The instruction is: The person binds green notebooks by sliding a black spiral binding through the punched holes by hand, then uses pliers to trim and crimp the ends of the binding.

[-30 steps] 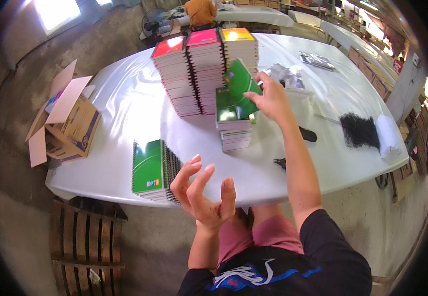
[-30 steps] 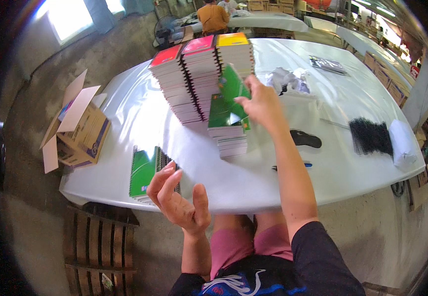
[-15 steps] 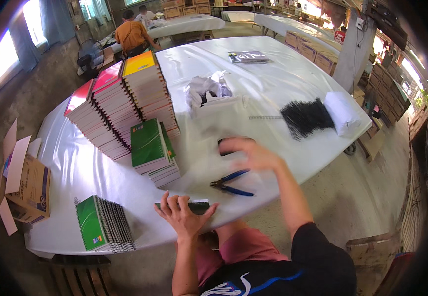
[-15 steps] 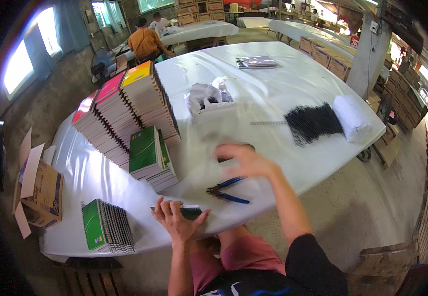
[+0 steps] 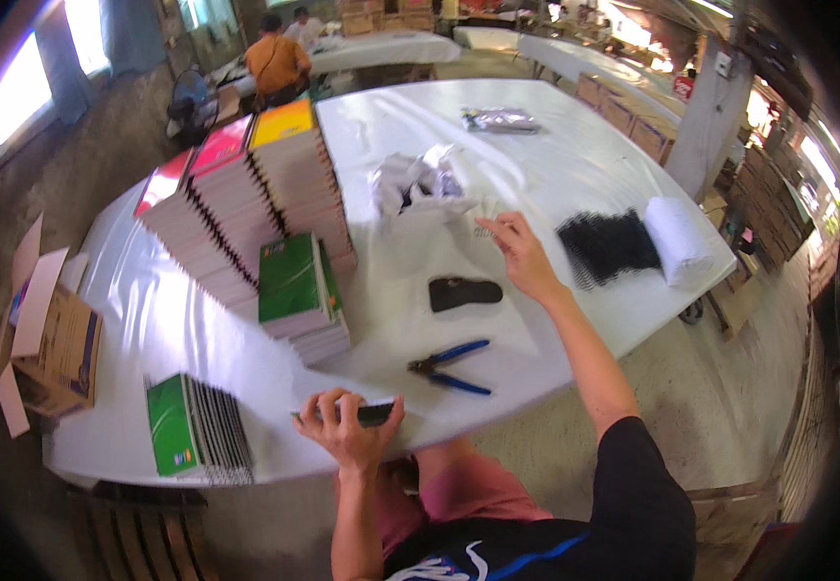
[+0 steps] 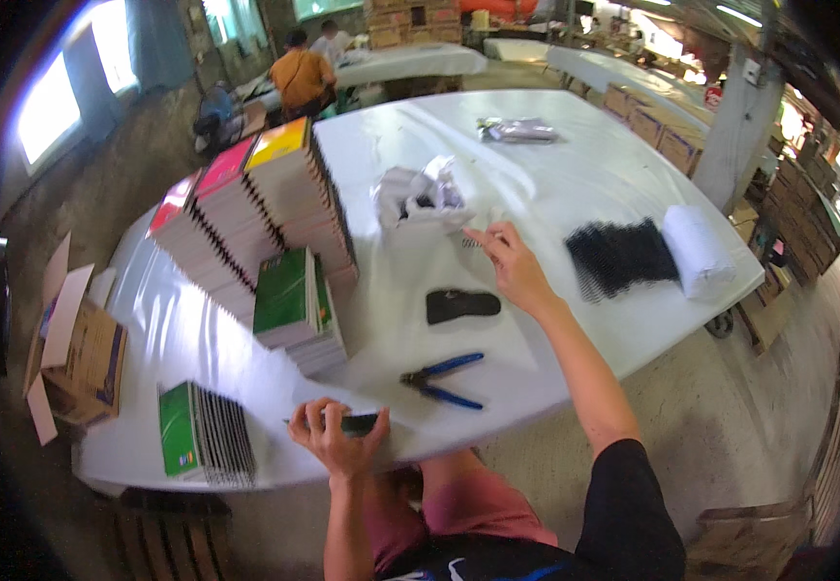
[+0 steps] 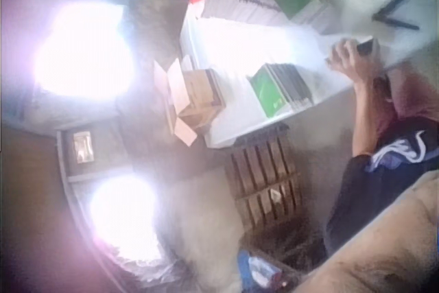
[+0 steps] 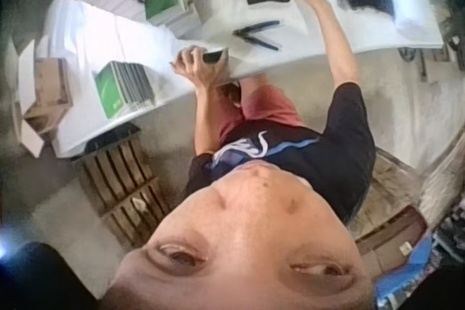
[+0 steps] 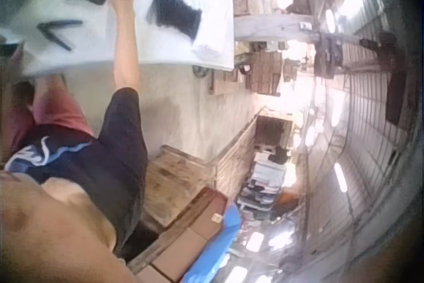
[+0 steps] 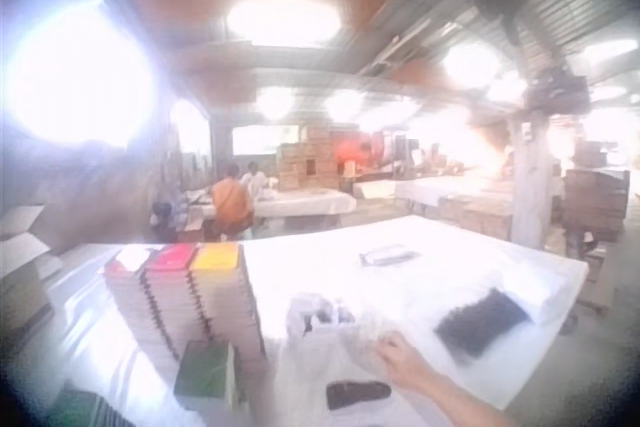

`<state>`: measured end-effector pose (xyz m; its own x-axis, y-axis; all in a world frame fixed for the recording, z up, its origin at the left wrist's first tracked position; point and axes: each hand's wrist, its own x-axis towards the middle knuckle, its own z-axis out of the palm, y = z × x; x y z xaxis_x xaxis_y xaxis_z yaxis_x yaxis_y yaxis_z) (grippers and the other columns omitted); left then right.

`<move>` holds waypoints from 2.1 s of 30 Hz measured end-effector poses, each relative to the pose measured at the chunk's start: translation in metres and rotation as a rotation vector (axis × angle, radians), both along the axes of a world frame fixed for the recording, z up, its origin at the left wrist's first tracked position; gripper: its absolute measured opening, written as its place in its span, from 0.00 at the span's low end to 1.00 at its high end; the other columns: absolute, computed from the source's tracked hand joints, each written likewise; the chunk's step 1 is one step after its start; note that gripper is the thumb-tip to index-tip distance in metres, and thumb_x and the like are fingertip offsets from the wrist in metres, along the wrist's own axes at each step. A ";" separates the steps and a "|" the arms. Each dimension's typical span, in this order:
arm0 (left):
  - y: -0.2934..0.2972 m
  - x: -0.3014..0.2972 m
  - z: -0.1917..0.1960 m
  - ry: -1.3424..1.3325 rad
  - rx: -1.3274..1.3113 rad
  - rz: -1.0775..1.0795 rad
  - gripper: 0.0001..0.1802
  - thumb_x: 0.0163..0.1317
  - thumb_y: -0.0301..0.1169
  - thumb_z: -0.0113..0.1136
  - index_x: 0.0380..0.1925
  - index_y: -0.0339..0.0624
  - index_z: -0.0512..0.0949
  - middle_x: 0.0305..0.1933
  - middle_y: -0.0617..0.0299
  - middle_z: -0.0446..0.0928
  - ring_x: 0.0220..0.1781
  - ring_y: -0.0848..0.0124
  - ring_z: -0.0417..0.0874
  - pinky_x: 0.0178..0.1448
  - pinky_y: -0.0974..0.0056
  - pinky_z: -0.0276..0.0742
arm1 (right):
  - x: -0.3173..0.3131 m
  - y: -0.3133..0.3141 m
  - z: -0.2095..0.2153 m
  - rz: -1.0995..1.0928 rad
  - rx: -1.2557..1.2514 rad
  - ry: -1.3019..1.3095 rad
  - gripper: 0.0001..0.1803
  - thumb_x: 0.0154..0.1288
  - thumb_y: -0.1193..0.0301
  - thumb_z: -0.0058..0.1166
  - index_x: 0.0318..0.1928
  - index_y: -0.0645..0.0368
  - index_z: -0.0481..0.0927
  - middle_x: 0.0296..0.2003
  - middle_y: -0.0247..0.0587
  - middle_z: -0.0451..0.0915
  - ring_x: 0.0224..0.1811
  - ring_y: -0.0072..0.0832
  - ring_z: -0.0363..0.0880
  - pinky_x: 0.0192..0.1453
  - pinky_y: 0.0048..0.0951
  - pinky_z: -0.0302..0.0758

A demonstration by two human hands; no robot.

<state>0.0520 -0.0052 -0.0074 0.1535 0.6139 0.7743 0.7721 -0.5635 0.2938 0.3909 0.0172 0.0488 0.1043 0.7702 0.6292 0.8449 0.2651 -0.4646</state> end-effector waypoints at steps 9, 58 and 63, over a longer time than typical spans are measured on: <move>-0.013 -0.011 0.002 -0.010 -0.008 0.035 0.22 0.34 0.48 0.75 0.26 0.52 0.76 0.39 0.66 0.73 0.51 0.58 0.68 0.55 0.48 0.57 | -0.157 -0.068 -0.001 0.365 -0.381 0.305 0.12 0.59 0.74 0.59 0.44 0.53 0.84 0.29 0.38 0.74 0.31 0.31 0.72 0.36 0.29 0.69; -0.007 -0.043 0.018 -0.070 -0.174 -0.170 0.32 0.32 0.53 0.76 0.27 0.40 0.73 0.45 0.54 0.68 0.59 0.47 0.63 0.61 0.46 0.61 | -0.049 -0.016 -0.054 -0.090 -0.329 -0.153 0.28 0.51 0.82 0.48 0.56 0.52 0.75 0.49 0.45 0.79 0.52 0.43 0.77 0.55 0.43 0.71; -0.001 -0.045 0.013 -0.073 -0.169 -0.184 0.31 0.34 0.53 0.75 0.26 0.39 0.73 0.47 0.53 0.68 0.59 0.47 0.63 0.59 0.44 0.62 | -0.115 -0.032 -0.049 0.677 -0.289 1.214 0.22 0.49 0.88 0.50 0.47 0.63 0.79 0.44 0.44 0.82 0.45 0.31 0.80 0.51 0.31 0.75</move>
<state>0.0066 -0.0062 0.0055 0.2219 0.7026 0.6761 0.6341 -0.6307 0.4473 0.2761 -0.0150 -0.0001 0.0224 0.9728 0.2307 -0.3616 0.2230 -0.9053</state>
